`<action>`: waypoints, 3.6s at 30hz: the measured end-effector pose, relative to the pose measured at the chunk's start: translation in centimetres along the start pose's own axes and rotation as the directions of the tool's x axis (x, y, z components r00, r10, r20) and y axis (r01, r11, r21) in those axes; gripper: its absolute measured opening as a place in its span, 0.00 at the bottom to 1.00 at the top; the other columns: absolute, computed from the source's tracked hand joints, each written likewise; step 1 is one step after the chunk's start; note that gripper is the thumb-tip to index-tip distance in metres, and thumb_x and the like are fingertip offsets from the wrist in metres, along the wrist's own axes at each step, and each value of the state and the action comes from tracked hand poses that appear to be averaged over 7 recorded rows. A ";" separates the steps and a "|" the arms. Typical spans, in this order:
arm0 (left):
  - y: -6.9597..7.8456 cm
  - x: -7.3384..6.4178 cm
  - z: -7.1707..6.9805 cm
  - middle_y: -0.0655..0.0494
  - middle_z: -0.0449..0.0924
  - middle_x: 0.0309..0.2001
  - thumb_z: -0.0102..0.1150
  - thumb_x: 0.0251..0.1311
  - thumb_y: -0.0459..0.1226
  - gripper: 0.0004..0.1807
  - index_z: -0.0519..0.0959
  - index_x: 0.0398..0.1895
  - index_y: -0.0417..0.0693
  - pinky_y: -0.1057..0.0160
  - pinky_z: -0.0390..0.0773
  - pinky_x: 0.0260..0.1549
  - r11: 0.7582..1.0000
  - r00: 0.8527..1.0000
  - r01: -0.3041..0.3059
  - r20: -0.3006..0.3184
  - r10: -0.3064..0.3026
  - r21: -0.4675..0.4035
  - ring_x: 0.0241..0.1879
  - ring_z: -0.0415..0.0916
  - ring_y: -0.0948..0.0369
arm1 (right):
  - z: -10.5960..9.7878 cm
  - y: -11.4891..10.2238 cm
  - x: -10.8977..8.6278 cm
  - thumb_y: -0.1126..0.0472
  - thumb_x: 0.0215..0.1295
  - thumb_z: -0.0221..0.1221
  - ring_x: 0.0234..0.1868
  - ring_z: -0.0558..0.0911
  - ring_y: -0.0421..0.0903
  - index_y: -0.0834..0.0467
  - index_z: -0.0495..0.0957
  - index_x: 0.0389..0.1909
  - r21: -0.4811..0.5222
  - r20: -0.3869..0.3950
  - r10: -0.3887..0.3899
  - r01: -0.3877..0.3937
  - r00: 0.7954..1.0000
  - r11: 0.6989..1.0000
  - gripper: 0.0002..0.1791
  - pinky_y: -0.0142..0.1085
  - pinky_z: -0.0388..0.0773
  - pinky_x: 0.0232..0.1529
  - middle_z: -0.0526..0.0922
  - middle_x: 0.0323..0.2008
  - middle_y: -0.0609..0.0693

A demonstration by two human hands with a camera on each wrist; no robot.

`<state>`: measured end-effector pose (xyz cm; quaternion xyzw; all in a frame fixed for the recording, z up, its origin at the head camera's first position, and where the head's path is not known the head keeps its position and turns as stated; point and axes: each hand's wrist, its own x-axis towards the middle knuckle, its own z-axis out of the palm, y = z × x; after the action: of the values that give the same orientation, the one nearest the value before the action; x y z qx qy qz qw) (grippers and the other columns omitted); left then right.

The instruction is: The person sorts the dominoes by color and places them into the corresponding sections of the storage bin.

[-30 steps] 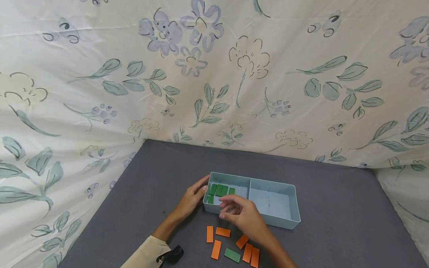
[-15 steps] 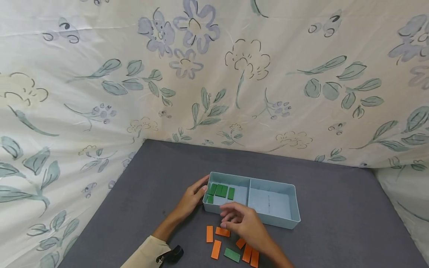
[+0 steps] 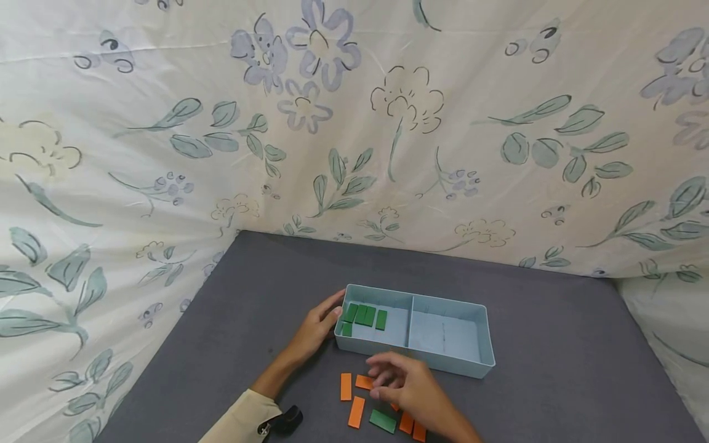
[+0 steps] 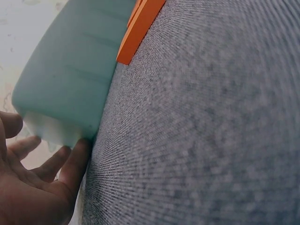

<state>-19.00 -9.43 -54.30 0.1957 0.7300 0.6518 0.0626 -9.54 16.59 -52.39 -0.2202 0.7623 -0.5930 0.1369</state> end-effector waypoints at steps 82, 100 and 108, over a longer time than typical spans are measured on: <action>0.2 -0.4 0.1 0.45 0.59 0.82 0.45 0.86 0.43 0.30 0.56 0.86 0.52 0.47 0.76 0.66 1.000 1.000 0.014 0.011 -0.013 -0.026 0.75 0.68 0.46 | 1.6 2.2 -2.7 0.61 0.67 0.74 0.45 0.80 0.33 0.63 0.73 0.70 -0.220 0.271 -0.321 0.384 0.907 0.897 0.33 0.30 0.84 0.34 0.80 0.52 0.58; 0.1 -0.2 -0.1 0.45 0.59 0.82 0.44 0.87 0.44 0.30 0.57 0.86 0.53 0.46 0.75 0.67 1.000 1.000 0.017 0.009 -0.016 -0.004 0.77 0.65 0.46 | 1.6 0.7 -2.1 0.59 0.65 0.74 0.47 0.84 0.42 0.67 0.75 0.68 -0.117 -0.081 -0.249 0.239 0.965 0.964 0.34 0.37 0.86 0.38 0.82 0.54 0.62; 0.3 -0.1 -0.1 0.42 0.58 0.82 0.44 0.87 0.43 0.30 0.57 0.86 0.50 0.43 0.74 0.68 1.000 1.000 0.023 0.012 -0.023 -0.007 0.77 0.64 0.44 | 1.6 -0.8 -1.3 0.59 0.63 0.76 0.50 0.84 0.40 0.61 0.76 0.69 -0.094 -0.219 -0.124 0.106 0.968 0.990 0.35 0.38 0.87 0.42 0.83 0.57 0.60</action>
<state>-18.91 -9.54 -53.98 0.1909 0.7295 0.6525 0.0754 -7.52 15.69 -52.09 -0.2011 0.7823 -0.5895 0.0062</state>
